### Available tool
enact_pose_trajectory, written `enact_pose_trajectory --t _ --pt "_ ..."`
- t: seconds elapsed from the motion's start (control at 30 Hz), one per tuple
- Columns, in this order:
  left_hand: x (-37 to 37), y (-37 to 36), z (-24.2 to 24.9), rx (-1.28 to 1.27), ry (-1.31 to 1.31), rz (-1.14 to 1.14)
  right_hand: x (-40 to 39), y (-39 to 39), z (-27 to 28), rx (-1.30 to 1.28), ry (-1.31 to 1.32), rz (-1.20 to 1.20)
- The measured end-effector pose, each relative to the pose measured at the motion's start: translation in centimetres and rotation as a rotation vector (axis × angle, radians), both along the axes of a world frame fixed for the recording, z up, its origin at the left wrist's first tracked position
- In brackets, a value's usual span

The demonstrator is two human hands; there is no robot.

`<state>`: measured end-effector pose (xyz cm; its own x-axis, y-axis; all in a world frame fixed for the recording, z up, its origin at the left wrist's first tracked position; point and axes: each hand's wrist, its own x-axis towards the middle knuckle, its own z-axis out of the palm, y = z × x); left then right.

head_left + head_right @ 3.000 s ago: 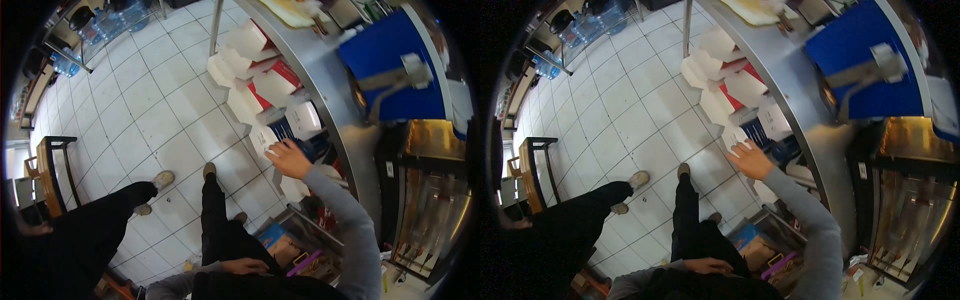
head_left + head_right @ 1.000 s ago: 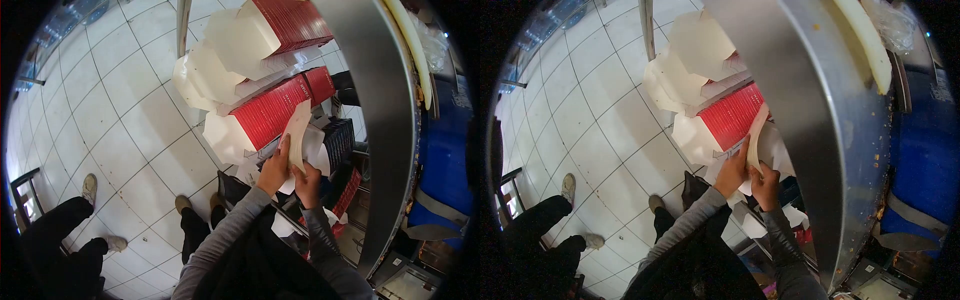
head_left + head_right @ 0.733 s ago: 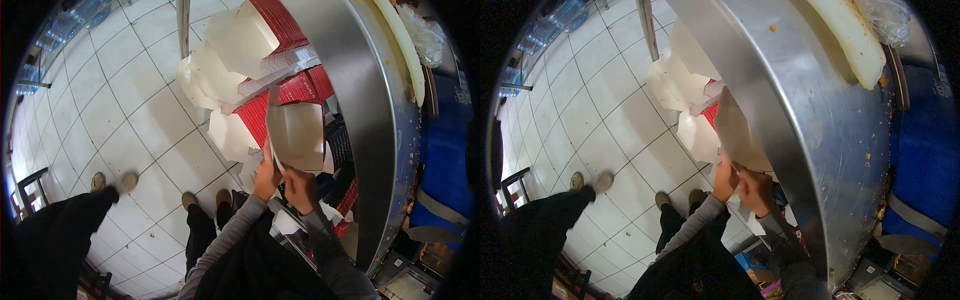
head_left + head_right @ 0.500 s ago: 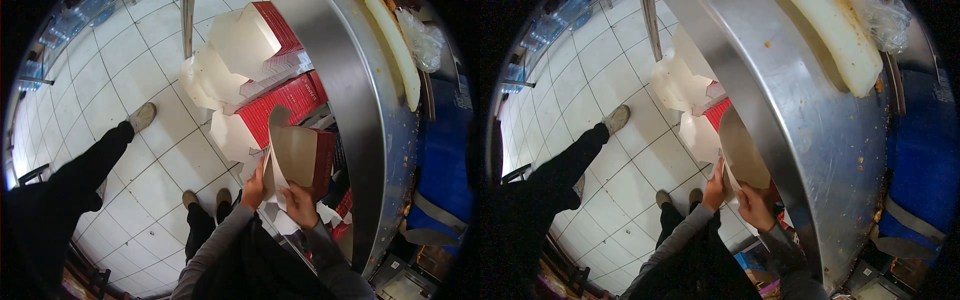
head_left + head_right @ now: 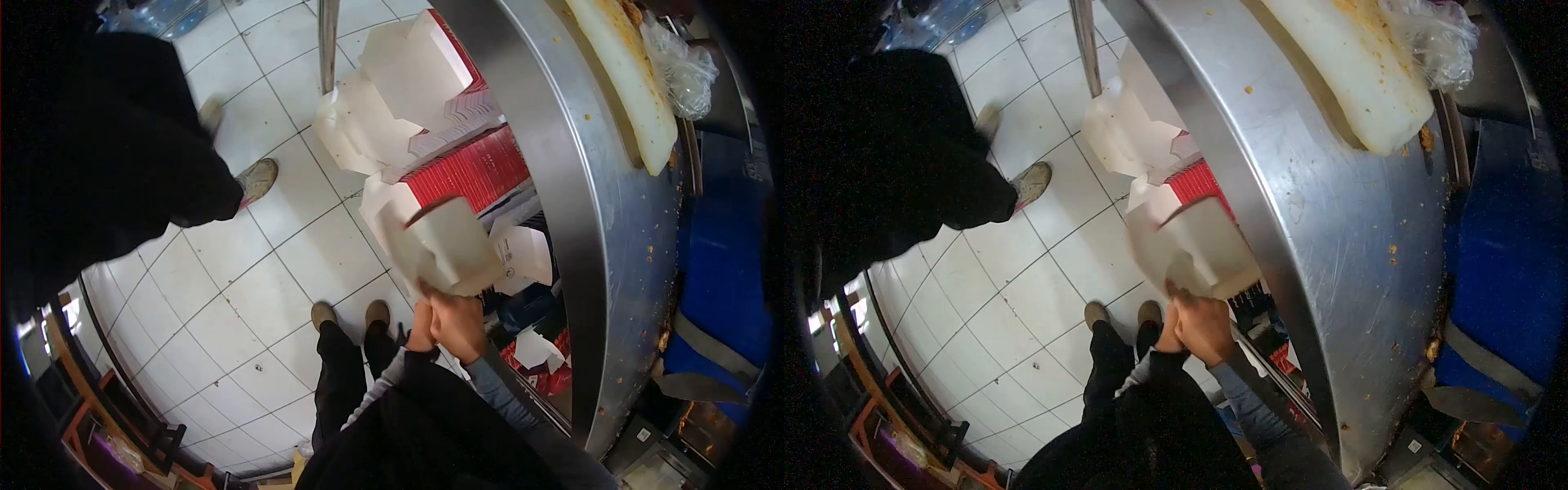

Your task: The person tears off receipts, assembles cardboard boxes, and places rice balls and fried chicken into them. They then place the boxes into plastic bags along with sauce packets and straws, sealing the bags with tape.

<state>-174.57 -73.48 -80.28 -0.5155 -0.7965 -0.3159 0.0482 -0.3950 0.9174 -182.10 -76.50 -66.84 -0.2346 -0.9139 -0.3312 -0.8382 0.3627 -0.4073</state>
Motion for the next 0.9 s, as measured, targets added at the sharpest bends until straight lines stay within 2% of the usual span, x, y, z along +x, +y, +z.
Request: enact_pose_trajectory --t 0.07,0.13,0.17,0.27,0.33,0.4,0.43,0.53,0.6,0.63,0.73,0.8,0.87,0.9 --pt "1.2 0.3 -1.1 0.151 0.109 0.049 0.3 1.1 -1.0 -0.120 -0.050 0.079" --pt "3.1 -1.4 1.3 0.539 0.100 0.061 0.7 1.3 -1.1 -0.207 -0.124 0.032" --pt "3.3 -1.3 2.5 0.733 0.217 0.346 1.0 1.3 -1.0 -0.235 -0.148 0.016" --pt "5.4 -0.4 1.0 0.442 -0.287 0.273 3.0 1.4 -1.1 -0.258 -0.171 0.002" --pt "6.0 0.8 0.1 -0.031 -0.557 0.228 4.8 2.3 -1.4 -0.231 -0.101 0.067" --pt "6.1 1.3 -0.4 -0.545 -0.783 0.214 4.4 2.7 -1.9 -0.303 -0.180 0.105" --pt "6.4 0.9 0.2 -0.370 -0.605 0.228 4.3 2.8 -1.6 -0.313 -0.217 0.065" --pt "7.3 0.8 -2.8 -0.156 -0.461 0.119 4.4 3.1 -0.2 -0.323 -0.323 -0.030" --pt "9.3 0.8 -5.2 -0.242 -0.475 0.094 5.1 3.8 1.8 -0.314 -0.380 -0.054" --pt "10.0 0.2 -5.8 -0.233 -0.470 0.089 5.7 3.2 4.6 -0.181 -0.332 -0.046" --pt "9.6 -2.1 -5.7 -0.098 -0.401 0.111 5.7 3.9 7.3 -0.402 -0.406 -0.101" --pt "7.2 -4.4 -4.9 -0.019 -0.279 0.135 3.1 8.0 5.2 -0.717 -0.028 0.076" --pt "3.8 -6.9 -4.2 0.054 -0.123 0.136 2.1 9.9 6.4 -0.698 0.083 0.022" --pt "1.7 -8.1 -3.8 0.090 -0.028 0.123 2.2 9.6 9.6 -0.530 -0.004 -0.122"
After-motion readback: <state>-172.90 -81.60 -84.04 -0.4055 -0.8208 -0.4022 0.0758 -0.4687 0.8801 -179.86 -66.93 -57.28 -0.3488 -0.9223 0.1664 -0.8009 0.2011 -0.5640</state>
